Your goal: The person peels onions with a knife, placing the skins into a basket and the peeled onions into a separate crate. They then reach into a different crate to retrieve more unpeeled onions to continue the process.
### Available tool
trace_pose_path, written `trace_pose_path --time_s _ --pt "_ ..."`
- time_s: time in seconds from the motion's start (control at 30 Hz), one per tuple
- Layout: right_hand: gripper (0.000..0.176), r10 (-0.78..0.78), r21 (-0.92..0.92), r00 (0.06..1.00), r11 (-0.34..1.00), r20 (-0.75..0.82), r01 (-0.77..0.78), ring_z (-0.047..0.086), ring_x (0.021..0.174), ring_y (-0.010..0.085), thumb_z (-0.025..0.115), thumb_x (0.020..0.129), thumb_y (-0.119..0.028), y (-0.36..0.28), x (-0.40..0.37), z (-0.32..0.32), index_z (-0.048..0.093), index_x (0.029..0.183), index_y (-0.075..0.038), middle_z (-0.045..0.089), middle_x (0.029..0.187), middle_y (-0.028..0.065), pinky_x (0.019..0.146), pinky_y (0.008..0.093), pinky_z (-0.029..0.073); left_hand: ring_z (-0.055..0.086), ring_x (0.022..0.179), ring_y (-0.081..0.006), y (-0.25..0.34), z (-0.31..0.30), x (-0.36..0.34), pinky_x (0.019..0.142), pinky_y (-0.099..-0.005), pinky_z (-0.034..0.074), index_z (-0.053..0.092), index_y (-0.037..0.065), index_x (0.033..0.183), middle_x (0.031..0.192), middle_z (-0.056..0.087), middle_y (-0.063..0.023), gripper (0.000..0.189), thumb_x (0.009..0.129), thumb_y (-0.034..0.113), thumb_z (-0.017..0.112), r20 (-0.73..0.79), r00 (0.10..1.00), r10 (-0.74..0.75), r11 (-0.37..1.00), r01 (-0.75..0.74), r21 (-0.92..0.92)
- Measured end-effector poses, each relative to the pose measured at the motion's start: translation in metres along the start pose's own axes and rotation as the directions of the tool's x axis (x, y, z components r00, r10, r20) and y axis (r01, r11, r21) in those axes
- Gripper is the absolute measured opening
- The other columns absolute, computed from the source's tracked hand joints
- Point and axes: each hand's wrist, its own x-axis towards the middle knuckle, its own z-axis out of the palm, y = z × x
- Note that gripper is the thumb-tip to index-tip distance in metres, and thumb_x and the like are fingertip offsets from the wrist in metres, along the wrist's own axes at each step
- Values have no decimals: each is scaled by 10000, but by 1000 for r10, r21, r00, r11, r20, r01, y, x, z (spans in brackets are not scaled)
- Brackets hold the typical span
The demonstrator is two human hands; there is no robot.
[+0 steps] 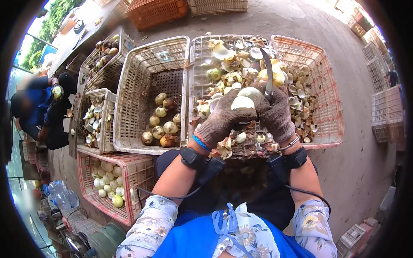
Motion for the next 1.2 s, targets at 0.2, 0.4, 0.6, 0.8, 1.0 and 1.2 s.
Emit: trace_pose_path --time_s 0.2,0.4,0.6,0.8,1.0,1.2 --pt "284 602 209 794 791 -91 -575 675 762 205 651 886 -167 29 6 14 619 1086 31 703 874 137 672 322 533 613 896 -145 34 -20 -29 704 -279 538 205 73 1509 1085 619 -94 987 705 104 776 -34 999 11 995 -7 101" --pt "292 440 -169 894 878 -84 -448 650 686 277 676 842 -217 25 5 10 643 1062 -28 657 739 129 647 379 515 619 773 -139 99 -117 -175 658 -242 530 573 36 1258 985 647 -69 611 665 22 718 -665 690 285 954 -270 128" --pt "455 355 -285 929 885 -103 -370 673 797 298 707 798 -223 4 12 16 620 1206 -41 687 852 159 778 380 536 538 1184 -292 75 -239 -385 1024 -369 428 499 1 1328 1293 550 -202 708 703 121 809 -834 244 495 317 843 434" --pt "517 430 -460 902 808 33 -368 598 711 169 721 811 -127 -6 13 29 559 1287 -6 657 847 103 689 314 510 540 1228 -322 28 -265 -241 1052 -385 424 551 -9 1291 1310 568 -210 655 705 150 796 -773 616 155 581 575 575" --pt "465 491 -369 863 829 121 -420 568 727 100 728 808 -85 -2 4 38 577 1235 23 642 922 112 653 277 495 530 1229 -359 -87 -271 -41 1044 -406 439 469 53 1384 1362 510 -216 694 738 159 697 -396 838 -376 135 472 871" --pt "414 588 -365 802 774 109 -517 636 781 179 708 789 -42 -3 10 40 592 1182 13 658 965 151 683 292 518 504 1261 -366 -192 -281 0 1024 -416 446 407 115 1430 1453 405 -237 611 866 291 563 -273 853 -444 -173 217 961"
